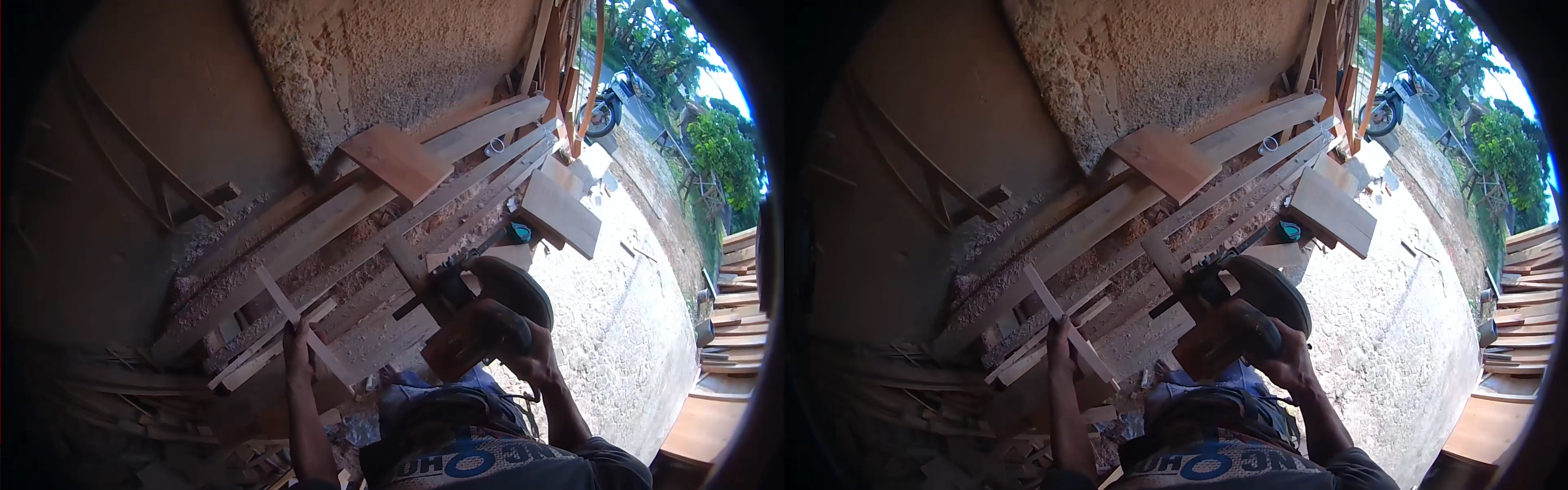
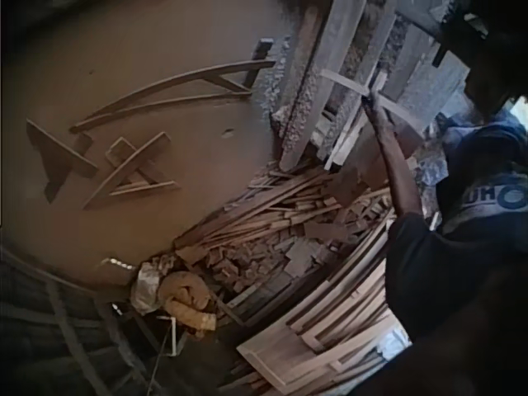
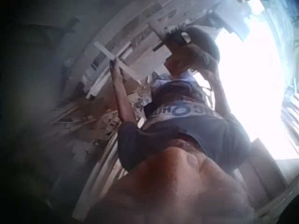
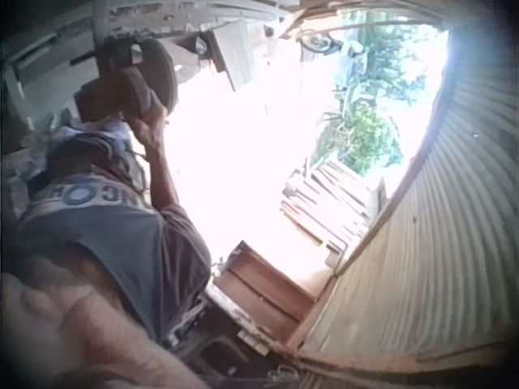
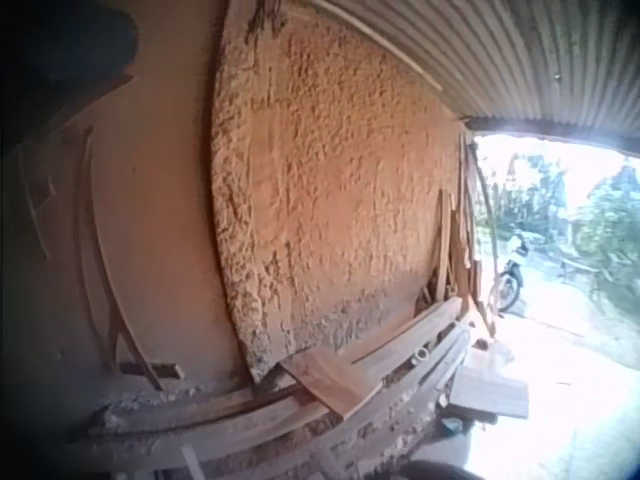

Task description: The person uses a handheld circular saw to cut several pieces of light-colored wood in a cluttered workshop. They repeatedly pick up planks, position them on a makeshift support, cut them, and then move the cut pieces aside.

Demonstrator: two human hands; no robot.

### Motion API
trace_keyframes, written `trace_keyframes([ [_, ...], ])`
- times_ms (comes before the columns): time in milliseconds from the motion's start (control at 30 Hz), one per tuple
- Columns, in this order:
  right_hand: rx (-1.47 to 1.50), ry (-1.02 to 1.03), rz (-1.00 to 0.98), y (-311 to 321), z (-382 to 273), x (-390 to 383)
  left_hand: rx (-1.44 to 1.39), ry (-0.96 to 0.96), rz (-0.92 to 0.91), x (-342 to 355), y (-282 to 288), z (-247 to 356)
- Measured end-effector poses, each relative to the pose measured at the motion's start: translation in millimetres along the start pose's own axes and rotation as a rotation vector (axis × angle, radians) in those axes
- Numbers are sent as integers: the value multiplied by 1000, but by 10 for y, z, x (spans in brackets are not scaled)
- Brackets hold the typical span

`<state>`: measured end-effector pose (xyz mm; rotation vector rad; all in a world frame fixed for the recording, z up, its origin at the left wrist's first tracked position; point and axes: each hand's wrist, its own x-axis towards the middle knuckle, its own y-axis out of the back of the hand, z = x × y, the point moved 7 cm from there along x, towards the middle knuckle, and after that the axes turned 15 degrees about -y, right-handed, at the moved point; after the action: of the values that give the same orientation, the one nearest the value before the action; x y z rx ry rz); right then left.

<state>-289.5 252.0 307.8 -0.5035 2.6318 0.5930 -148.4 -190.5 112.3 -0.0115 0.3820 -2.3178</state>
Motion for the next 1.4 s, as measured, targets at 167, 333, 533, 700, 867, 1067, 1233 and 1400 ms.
trace_keyframes([
  [167,100,-22,172,700,368,-63,109,144,-224,-239,-1220,-224],
  [333,268,-36,441,1437,802,-298,187,114,-560,-181,-2383,-819],
  [533,678,-134,667,2016,1504,-629,335,377,-1125,-741,-3905,-1186],
  [700,669,-330,994,2301,2331,-993,626,541,-1519,-1487,-4392,-2282],
  [867,748,-547,1084,2357,2990,-1181,896,111,-1492,-1613,-5259,-2876],
  [1067,753,-812,1124,2281,3746,-1201,651,-130,-1294,-1262,-5682,-2373],
  [1233,1007,-847,944,2152,4250,-960,412,-49,-777,-315,-5035,-2077],
  [1400,1075,-766,877,2209,4381,-691,161,85,85,1182,-3976,-1927],
])
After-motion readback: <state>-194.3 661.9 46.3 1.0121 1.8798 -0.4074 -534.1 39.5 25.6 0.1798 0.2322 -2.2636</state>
